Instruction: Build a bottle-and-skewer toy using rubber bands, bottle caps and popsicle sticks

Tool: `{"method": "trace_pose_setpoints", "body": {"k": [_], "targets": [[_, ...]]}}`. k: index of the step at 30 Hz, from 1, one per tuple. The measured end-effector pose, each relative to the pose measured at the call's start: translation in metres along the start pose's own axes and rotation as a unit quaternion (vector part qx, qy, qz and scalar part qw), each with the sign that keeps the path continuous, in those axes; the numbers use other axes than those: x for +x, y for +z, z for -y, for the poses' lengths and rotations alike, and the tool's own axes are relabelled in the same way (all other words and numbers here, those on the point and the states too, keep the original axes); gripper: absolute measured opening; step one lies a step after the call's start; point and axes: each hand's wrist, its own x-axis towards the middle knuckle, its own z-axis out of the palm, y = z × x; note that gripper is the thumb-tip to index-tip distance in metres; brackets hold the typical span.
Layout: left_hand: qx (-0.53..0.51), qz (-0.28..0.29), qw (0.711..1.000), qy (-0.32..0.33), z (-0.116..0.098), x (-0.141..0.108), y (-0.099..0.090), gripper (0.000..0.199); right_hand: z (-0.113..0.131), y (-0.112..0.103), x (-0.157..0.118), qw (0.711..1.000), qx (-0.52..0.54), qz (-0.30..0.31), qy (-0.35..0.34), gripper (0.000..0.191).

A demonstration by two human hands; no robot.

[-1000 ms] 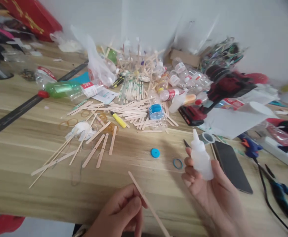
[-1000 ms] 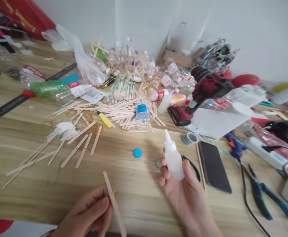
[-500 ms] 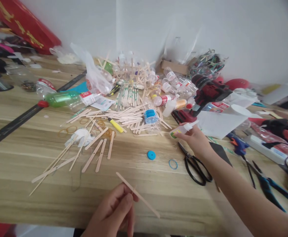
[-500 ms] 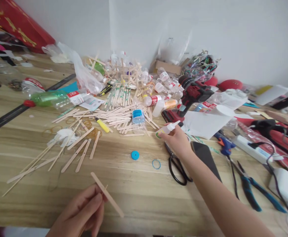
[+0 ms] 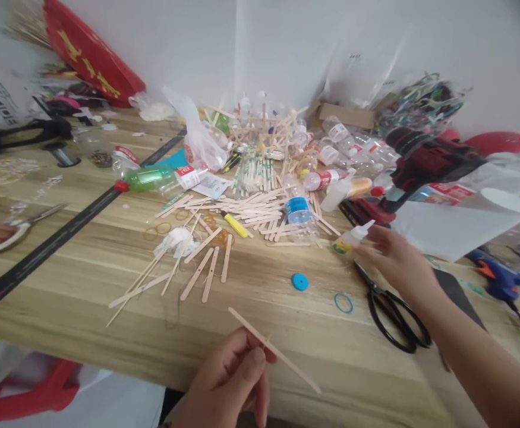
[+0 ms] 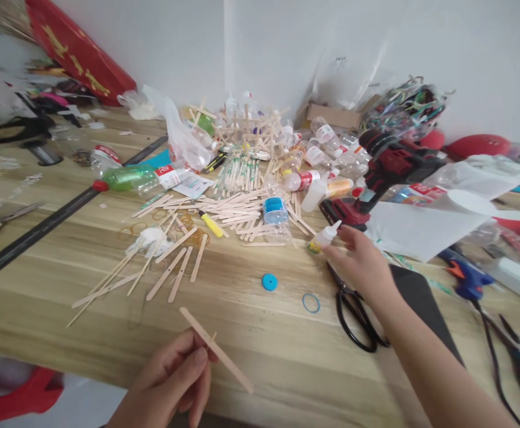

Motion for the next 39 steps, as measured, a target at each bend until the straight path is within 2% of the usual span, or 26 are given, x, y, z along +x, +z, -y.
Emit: {"method": "trace_pose_setpoints", "body": {"k": [2, 4, 6, 8, 10, 14, 17, 22, 26, 29, 34, 39], "targets": [[-0.002, -0.004, 1.0, 0.005, -0.002, -0.001, 0.0, 0.049, 0.017, -0.011, -0.018, 0.996, -0.048, -0.07, -0.008, 0.03], [-0.004, -0.007, 1.0, 0.006, -0.003, -0.001, 0.001, 0.049, 0.036, -0.017, -0.035, 0.985, -0.119, -0.108, -0.056, 0.025], [0.0, -0.006, 1.0, 0.003, -0.005, 0.0, 0.003, 0.05, 0.052, -0.017, -0.046, 0.975, -0.15, -0.069, -0.146, 0.021], [0.01, -0.003, 1.0, -0.001, -0.006, 0.0, 0.004, 0.051, 0.063, -0.01, -0.048, 0.962, -0.137, -0.02, -0.235, 0.017], [0.017, -0.001, 1.0, -0.003, -0.007, -0.001, 0.005, 0.052, 0.072, 0.0, -0.043, 0.949, -0.105, 0.028, -0.295, 0.013], [0.027, -0.002, 1.0, -0.016, -0.006, -0.004, 0.005, 0.056, 0.092, 0.029, -0.025, 0.909, -0.056, 0.162, -0.379, 0.022], [0.036, -0.004, 0.999, -0.028, -0.005, -0.005, 0.004, 0.059, 0.114, 0.062, -0.01, 0.846, -0.12, 0.28, -0.438, 0.028], [0.036, 0.005, 0.999, -0.032, 0.0, -0.005, 0.001, 0.06, 0.145, 0.125, 0.011, 0.801, -0.165, 0.329, -0.472, 0.022], [0.039, -0.004, 0.999, -0.017, 0.006, -0.006, -0.003, 0.056, 0.156, 0.153, 0.019, 0.777, -0.183, 0.341, -0.496, 0.021], [0.046, -0.015, 0.999, -0.015, 0.006, -0.007, -0.003, 0.056, 0.156, 0.153, 0.018, 0.76, -0.196, 0.343, -0.515, 0.018], [0.036, -0.013, 0.999, -0.033, 0.001, -0.004, 0.001, 0.059, 0.146, 0.127, 0.013, 0.738, -0.212, 0.355, -0.533, 0.017], [0.044, 0.006, 0.998, -0.041, -0.003, 0.0, 0.007, 0.053, 0.128, 0.101, 0.017, 0.764, -0.221, 0.374, -0.476, 0.013]]}}
